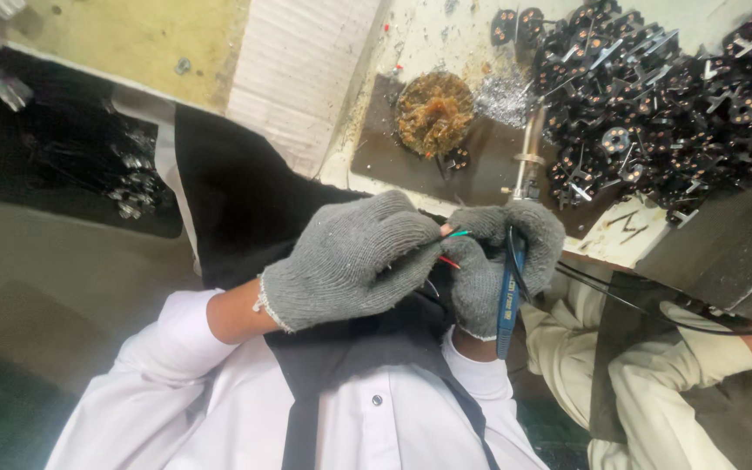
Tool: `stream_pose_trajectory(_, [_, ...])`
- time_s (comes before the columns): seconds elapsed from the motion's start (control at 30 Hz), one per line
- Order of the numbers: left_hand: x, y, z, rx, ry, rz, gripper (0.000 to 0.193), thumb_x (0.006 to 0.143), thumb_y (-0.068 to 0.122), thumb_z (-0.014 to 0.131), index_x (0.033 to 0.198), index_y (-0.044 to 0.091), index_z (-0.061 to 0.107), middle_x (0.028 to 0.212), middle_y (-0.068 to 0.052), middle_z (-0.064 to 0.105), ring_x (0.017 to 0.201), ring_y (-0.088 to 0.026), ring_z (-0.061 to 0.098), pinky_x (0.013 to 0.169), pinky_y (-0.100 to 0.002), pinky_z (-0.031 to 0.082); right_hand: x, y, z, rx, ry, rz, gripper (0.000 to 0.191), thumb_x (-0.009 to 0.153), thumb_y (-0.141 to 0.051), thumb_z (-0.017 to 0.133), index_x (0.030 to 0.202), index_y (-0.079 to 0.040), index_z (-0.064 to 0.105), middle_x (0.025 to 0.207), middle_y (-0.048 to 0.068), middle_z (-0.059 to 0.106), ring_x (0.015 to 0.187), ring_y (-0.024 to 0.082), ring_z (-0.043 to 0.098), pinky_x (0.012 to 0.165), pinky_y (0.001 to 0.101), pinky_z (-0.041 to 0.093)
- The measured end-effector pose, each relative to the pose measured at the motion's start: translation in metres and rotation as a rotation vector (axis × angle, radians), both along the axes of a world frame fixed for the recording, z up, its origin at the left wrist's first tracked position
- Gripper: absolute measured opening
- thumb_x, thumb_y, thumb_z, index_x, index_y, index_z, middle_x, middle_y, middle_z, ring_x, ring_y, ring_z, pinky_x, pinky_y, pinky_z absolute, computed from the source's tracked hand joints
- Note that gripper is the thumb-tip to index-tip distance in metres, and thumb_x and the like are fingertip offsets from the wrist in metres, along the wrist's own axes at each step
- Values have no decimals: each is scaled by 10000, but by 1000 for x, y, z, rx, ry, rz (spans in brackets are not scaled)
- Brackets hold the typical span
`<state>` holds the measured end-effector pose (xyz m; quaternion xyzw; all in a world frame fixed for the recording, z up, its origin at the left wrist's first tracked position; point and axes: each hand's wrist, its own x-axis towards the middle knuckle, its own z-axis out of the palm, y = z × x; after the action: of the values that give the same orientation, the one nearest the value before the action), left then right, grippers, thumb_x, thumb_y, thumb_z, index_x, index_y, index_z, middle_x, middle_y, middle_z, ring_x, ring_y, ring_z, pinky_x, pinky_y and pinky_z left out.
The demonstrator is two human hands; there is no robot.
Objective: The person solders the ends of red and green wires using a soldering iron. They repeatedly heat the wire tips and apply solder, then place the finished wires on the workbench.
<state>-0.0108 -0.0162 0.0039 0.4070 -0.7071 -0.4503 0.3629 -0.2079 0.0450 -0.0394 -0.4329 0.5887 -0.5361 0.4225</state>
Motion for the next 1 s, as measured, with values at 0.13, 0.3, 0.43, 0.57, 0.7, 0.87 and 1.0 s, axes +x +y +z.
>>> stream_pose_trajectory(0.13, [3,0,-3,22,-82,12,159,867,184,788,961,103,687,825,-95,605,712,-264,651,615,-384,494,1,-2,2,34,-28,-19,574,898,111,751,1350,-100,468,953,146,710,778,192,696,691,307,590])
stream_pose_trajectory(0.3, [6,0,-7,136,-38,119,131,933,173,755,999,97,670,875,-76,639,752,-253,673,663,-362,532,4,-6,-10,-87,74,-138,535,985,157,741,1358,-88,446,1075,153,628,887,194,667,781,312,605])
stream_pose_trajectory(0.43, [5,-8,-8,87,-186,253,151,919,177,752,986,85,654,928,-100,672,768,-282,686,646,-369,535,6,-16,-21,-84,159,-136,562,1001,174,739,1401,-70,429,1151,207,641,968,241,688,777,322,629])
stream_pose_trajectory(0.57, [0,-25,-12,69,-257,278,124,971,165,719,973,80,628,918,-95,656,772,-262,682,672,-366,549,6,-35,-18,-180,362,-2,408,1025,90,752,1324,-62,519,1168,156,709,1040,226,738,927,320,612])
stream_pose_trajectory(0.7, [-6,-41,-14,52,-379,240,159,944,174,738,907,77,618,852,-102,627,765,-289,667,660,-395,528,6,-48,-6,-118,644,68,260,961,32,797,1193,4,683,1141,142,757,1010,223,745,916,318,581])
stream_pose_trajectory(0.87, [-4,-39,-3,47,-318,251,123,968,159,731,951,80,639,913,-87,656,782,-276,684,660,-377,534,12,-47,7,-56,697,118,228,990,-3,815,1189,-25,706,1128,126,758,991,230,756,902,296,595])
stream_pose_trajectory(1.0, [6,-23,3,96,-297,273,164,947,190,764,1010,70,672,955,-92,677,774,-282,695,656,-369,542,27,-40,10,-6,765,195,244,918,-98,834,1117,-41,704,1055,134,737,955,281,722,897,342,565])
